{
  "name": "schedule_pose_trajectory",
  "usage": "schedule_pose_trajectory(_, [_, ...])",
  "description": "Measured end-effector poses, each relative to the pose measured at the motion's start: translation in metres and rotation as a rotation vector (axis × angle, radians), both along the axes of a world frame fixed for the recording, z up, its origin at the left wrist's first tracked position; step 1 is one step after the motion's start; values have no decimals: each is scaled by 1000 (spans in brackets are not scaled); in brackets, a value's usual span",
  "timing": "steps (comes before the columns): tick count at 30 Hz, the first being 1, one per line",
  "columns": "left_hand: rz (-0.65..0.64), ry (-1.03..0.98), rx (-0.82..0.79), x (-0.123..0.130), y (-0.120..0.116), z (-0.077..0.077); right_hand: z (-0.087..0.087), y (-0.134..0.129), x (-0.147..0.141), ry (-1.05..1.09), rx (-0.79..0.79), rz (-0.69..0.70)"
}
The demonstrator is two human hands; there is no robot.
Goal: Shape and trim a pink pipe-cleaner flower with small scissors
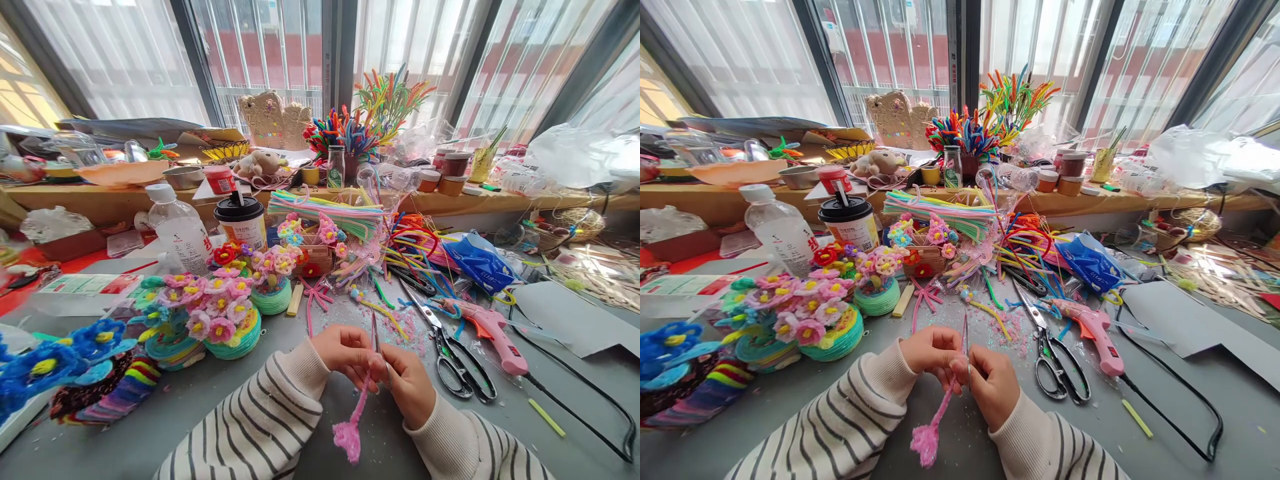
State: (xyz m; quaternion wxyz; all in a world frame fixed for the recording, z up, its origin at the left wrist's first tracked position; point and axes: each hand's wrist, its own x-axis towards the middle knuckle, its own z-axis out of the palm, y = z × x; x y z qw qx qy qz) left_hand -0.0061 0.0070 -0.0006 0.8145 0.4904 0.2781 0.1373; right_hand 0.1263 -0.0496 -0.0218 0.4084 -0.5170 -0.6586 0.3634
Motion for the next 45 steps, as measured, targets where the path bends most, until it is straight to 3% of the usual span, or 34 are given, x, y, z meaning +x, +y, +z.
schedule_pose_trajectory(10, [-128, 45, -3, -2, 2, 5, 6, 1, -2, 149, -15, 189])
schedule_pose_trajectory(18, [-73, 22, 5, -1, -1, 6, 3, 1, 0, 76, -23, 118])
schedule_pose_trajectory(23, [-121, 21, -13, -2, 0, 8, 2, 1, 1, 55, -48, 79])
schedule_pose_trajectory(34, [-129, 24, 11, -2, 1, 4, 8, 1, -1, 216, -52, 192])
schedule_pose_trajectory(45, [-153, 22, -28, -2, 2, 6, 5, 1, 0, 160, -33, 136])
